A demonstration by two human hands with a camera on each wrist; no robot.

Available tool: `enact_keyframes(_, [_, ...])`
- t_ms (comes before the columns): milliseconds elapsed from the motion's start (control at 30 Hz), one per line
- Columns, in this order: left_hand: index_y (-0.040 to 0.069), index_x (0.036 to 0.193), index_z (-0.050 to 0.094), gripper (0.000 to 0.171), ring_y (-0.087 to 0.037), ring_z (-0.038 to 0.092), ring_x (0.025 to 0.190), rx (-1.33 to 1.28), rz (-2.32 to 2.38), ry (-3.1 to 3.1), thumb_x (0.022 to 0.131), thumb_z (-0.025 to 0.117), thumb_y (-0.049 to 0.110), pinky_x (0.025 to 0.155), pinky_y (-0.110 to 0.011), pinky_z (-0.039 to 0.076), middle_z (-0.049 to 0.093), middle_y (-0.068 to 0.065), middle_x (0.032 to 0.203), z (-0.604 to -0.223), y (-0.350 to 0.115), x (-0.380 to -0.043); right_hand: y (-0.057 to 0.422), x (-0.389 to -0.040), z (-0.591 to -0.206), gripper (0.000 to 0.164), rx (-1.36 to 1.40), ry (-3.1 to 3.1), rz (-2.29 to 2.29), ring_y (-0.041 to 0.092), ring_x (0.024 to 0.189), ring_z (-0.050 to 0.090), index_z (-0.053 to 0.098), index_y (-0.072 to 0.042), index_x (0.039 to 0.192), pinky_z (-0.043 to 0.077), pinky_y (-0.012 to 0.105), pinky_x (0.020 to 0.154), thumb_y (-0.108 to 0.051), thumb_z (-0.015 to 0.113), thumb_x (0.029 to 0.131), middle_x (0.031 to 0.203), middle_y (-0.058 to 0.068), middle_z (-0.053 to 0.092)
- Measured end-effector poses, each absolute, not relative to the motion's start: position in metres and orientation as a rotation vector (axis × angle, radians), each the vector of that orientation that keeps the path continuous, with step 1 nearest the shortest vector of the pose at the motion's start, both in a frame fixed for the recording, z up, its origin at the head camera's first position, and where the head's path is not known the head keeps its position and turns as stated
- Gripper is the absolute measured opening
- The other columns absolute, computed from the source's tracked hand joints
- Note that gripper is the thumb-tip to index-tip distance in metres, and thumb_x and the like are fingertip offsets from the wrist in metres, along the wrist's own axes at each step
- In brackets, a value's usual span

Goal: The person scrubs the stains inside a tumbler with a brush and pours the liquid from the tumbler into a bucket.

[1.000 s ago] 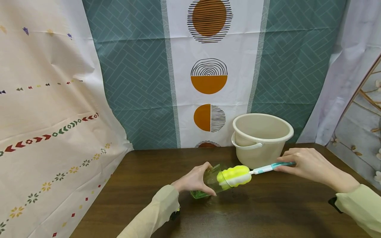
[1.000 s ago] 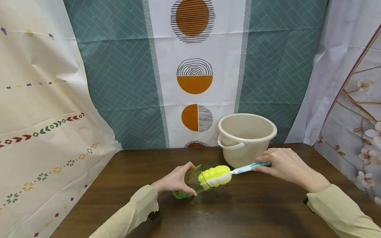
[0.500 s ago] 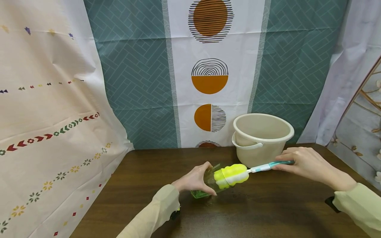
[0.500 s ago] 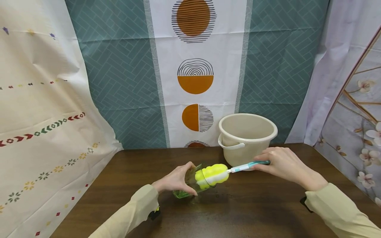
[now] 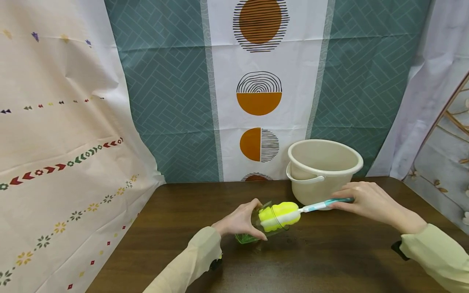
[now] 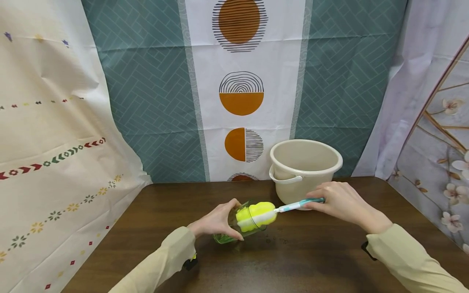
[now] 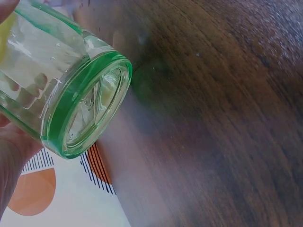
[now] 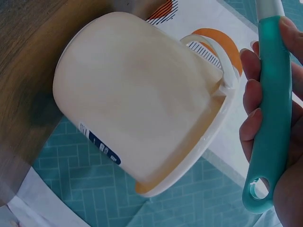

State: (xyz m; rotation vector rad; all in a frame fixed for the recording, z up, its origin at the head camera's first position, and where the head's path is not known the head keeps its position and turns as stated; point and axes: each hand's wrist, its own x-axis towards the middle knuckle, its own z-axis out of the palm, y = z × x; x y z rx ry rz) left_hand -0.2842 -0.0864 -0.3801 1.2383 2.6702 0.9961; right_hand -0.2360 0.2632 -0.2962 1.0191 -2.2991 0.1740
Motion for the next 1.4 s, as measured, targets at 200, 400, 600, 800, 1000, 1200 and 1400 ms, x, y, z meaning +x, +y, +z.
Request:
enact_keyframes(200, [0.016, 0.108, 0.041, 0.065, -0.008, 0.048, 0.089, 1.243, 1.011, 2.655, 0.062, 0.083, 0.035, 0.078, -0.025, 0.041, 0.049, 0.007, 0.101, -0.381, -0.086, -0.285, 0.26, -0.238, -0.298, 0.023, 1.037, -2.306, 0.179, 0.001, 0.066, 0.052, 0.073, -0.019, 0.084, 0.039, 0.025, 0.05, -0.035, 0.077, 0.068, 0.081, -0.016, 0.059])
enact_keyframes(400, [0.015, 0.109, 0.041, 0.066, -0.007, 0.049, 0.088, 1.274, 1.012, 2.639, 0.061, 0.083, 0.036, 0.077, -0.023, 0.041, 0.049, 0.006, 0.101, -0.381, -0.086, -0.285, 0.255, -0.24, -0.301, 0.023, 1.038, -2.302, 0.189, -0.001, 0.065, 0.05, 0.072, -0.02, 0.083, 0.038, 0.023, 0.048, -0.037, 0.076, 0.068, 0.08, -0.017, 0.059])
enact_keyframes(600, [0.014, 0.109, 0.041, 0.066, -0.008, 0.049, 0.084, 1.292, 1.036, 2.608, 0.062, 0.083, 0.033, 0.073, -0.022, 0.043, 0.048, 0.005, 0.099, -0.382, -0.086, -0.286, 0.251, -0.242, -0.306, 0.023, 1.046, -2.273, 0.209, -0.002, 0.065, 0.05, 0.072, -0.021, 0.083, 0.038, 0.021, 0.048, -0.039, 0.076, 0.068, 0.08, -0.017, 0.059])
enact_keyframes(800, [0.015, 0.108, 0.041, 0.065, -0.008, 0.049, 0.082, 1.29, 1.042, 2.604, 0.062, 0.083, 0.033, 0.07, -0.022, 0.043, 0.048, 0.005, 0.099, -0.382, -0.086, -0.286, 0.248, -0.246, -0.31, 0.025, 1.092, -2.217, 0.223, -0.002, 0.063, 0.048, 0.072, -0.02, 0.082, 0.037, 0.02, 0.047, -0.042, 0.074, 0.071, 0.079, -0.015, 0.058])
enact_keyframes(1000, [0.015, 0.109, 0.042, 0.066, -0.008, 0.049, 0.084, 1.294, 1.017, 2.621, 0.062, 0.083, 0.036, 0.071, -0.022, 0.042, 0.048, 0.006, 0.101, -0.381, -0.085, -0.285, 0.245, -0.249, -0.314, 0.03, 1.111, -2.209, 0.234, -0.002, 0.062, 0.047, 0.072, -0.017, 0.083, 0.036, 0.018, 0.047, -0.045, 0.071, 0.073, 0.078, -0.015, 0.057])
enact_keyframes(1200, [0.016, 0.108, 0.041, 0.066, -0.008, 0.049, 0.082, 1.287, 1.023, 2.62, 0.062, 0.082, 0.038, 0.069, -0.022, 0.042, 0.048, 0.006, 0.099, -0.381, -0.086, -0.284, 0.242, -0.252, -0.318, 0.042, 1.112, -2.185, 0.249, -0.001, 0.06, 0.044, 0.072, -0.017, 0.084, 0.034, 0.016, 0.045, -0.056, 0.058, 0.079, 0.076, -0.016, 0.055])
enact_keyframes(1400, [0.016, 0.107, 0.041, 0.065, -0.008, 0.049, 0.08, 1.294, 1.027, 2.623, 0.062, 0.082, 0.038, 0.069, -0.022, 0.043, 0.048, 0.006, 0.097, -0.382, -0.086, -0.285, 0.241, -0.255, -0.323, 0.05, 1.101, -2.169, 0.246, 0.001, 0.059, 0.044, 0.072, -0.016, 0.083, 0.034, 0.016, 0.045, -0.06, 0.049, 0.081, 0.074, -0.015, 0.054])
